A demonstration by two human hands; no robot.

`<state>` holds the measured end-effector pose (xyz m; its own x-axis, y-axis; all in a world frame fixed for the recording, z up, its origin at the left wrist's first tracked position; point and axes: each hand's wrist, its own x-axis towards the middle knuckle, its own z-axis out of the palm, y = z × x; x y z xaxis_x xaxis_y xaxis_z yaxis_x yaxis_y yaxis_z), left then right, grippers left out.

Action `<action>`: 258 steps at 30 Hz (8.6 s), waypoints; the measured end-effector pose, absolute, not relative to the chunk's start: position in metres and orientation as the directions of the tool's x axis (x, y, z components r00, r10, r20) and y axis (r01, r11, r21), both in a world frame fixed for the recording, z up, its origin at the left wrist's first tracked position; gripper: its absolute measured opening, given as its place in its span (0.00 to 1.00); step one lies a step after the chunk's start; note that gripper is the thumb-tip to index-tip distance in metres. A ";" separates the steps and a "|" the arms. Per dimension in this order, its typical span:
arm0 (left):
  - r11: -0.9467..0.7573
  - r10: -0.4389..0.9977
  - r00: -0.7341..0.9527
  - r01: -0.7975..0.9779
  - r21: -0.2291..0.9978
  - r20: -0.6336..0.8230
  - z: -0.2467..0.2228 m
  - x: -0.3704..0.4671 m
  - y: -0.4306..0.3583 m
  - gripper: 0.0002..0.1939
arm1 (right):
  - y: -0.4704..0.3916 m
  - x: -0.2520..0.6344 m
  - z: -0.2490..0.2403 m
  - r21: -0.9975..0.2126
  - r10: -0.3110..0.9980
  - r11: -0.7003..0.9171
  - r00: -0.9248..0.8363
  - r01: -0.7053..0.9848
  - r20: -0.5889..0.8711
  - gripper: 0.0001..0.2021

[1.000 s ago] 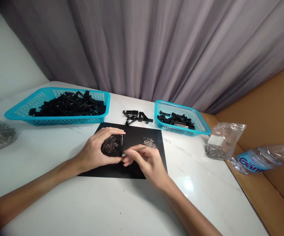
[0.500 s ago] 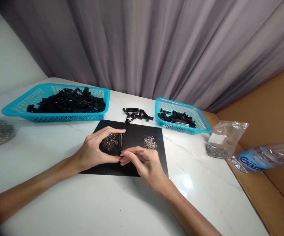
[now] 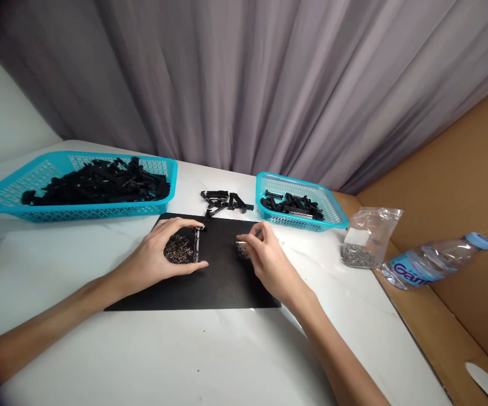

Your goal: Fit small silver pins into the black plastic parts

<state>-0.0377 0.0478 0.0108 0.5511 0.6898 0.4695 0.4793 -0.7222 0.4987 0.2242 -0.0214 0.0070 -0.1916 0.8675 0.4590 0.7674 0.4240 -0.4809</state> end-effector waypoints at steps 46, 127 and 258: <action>-0.716 0.688 0.614 0.484 0.503 0.388 0.008 -0.034 0.042 0.31 | -0.022 0.198 -0.011 -0.461 0.870 0.382 -0.144 0.801 0.471 0.11; -0.765 0.614 0.620 0.319 0.559 0.487 0.005 -0.022 0.018 0.32 | -0.035 0.163 -0.014 -0.223 0.481 0.529 -0.073 0.819 0.874 0.09; -0.677 0.673 0.553 0.728 0.108 0.491 0.013 -0.001 0.124 0.13 | 0.030 0.300 -0.008 0.004 0.555 -0.171 0.093 0.985 0.827 0.17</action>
